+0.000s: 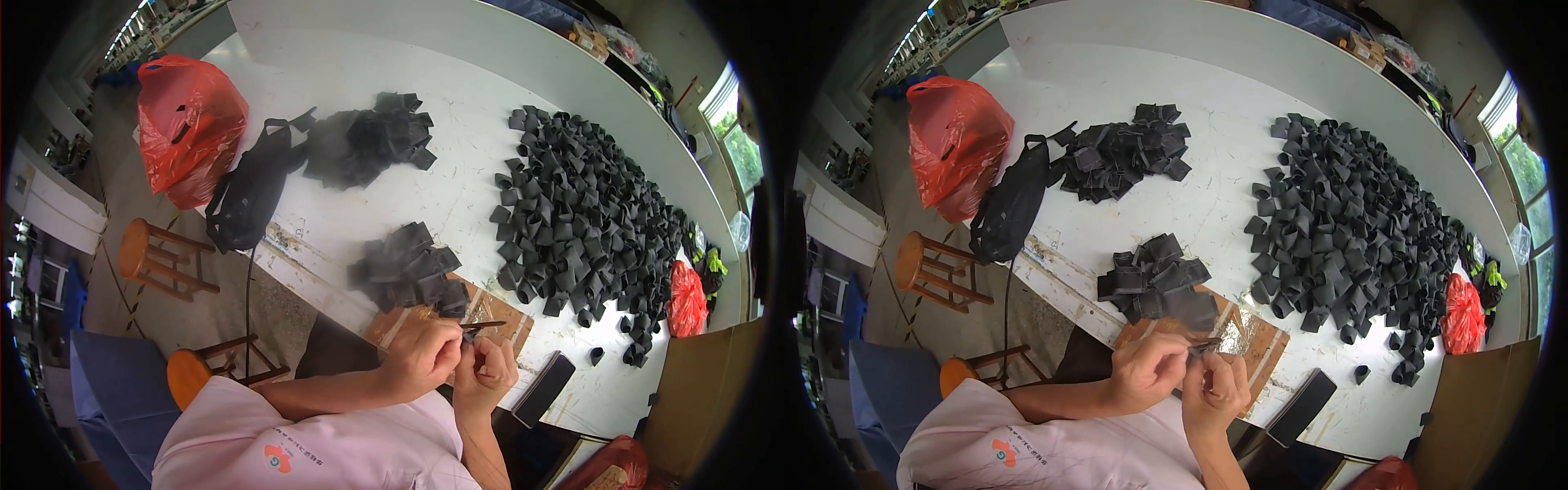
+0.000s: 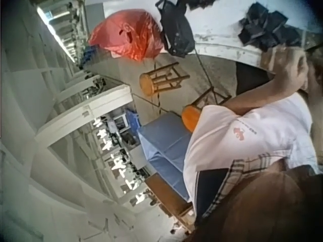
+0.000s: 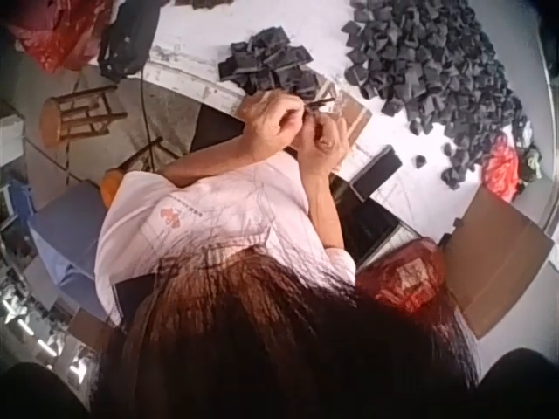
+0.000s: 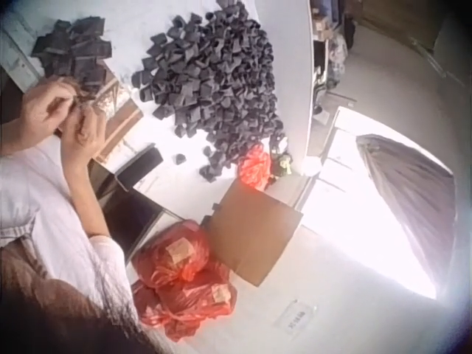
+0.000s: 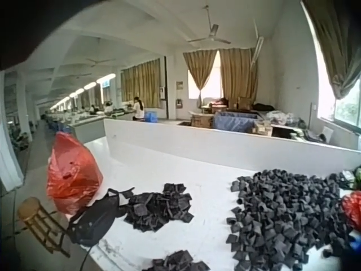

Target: Assembling small black foam components by inserting metal wire hooks into them.

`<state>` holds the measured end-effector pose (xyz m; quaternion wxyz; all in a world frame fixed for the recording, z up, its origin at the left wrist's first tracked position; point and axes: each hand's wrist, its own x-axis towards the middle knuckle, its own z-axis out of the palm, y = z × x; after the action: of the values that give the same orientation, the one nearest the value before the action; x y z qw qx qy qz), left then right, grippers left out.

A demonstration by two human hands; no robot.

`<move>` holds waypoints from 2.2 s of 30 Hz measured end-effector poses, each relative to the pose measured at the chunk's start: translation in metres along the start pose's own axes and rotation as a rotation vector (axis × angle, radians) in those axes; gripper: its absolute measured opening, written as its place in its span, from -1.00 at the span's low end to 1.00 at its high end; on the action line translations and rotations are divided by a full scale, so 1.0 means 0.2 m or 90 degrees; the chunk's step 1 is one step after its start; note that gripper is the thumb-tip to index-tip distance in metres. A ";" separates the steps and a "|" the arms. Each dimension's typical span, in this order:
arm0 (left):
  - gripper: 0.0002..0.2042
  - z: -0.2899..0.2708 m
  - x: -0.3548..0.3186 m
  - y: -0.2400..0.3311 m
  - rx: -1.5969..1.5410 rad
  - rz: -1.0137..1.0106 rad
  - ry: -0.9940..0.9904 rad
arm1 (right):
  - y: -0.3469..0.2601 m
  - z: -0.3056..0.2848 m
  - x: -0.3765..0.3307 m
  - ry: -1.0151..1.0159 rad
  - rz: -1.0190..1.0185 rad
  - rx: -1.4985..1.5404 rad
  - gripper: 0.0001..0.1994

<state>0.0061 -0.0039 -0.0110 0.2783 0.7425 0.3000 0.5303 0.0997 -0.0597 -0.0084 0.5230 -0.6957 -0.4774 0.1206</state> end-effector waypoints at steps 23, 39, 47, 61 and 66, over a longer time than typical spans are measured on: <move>-0.92 0.01 0.02 0.00 -0.053 -0.150 -0.064 | 0.01 0.00 0.03 0.032 -0.088 -0.085 -0.85; -0.88 -0.11 0.19 0.06 -0.679 -0.595 -0.138 | -0.10 -0.20 0.17 -0.266 0.438 0.669 -0.83; -0.84 -0.08 0.17 -0.10 -1.155 -0.895 -0.149 | 0.06 -0.11 0.28 -0.331 0.432 0.628 -0.75; -0.91 -0.06 0.29 -0.01 -0.268 -0.016 -0.287 | -0.06 -0.16 0.20 -0.082 -0.116 0.013 -0.67; -0.90 -0.04 0.23 0.07 -0.622 -0.426 0.009 | -0.11 -0.11 0.21 -0.008 -0.256 -0.095 -0.69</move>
<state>0.0120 0.0209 0.0295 0.7382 0.3899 0.2404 0.4952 0.1238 -0.0391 0.0339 0.4803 -0.6224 -0.6177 -0.0177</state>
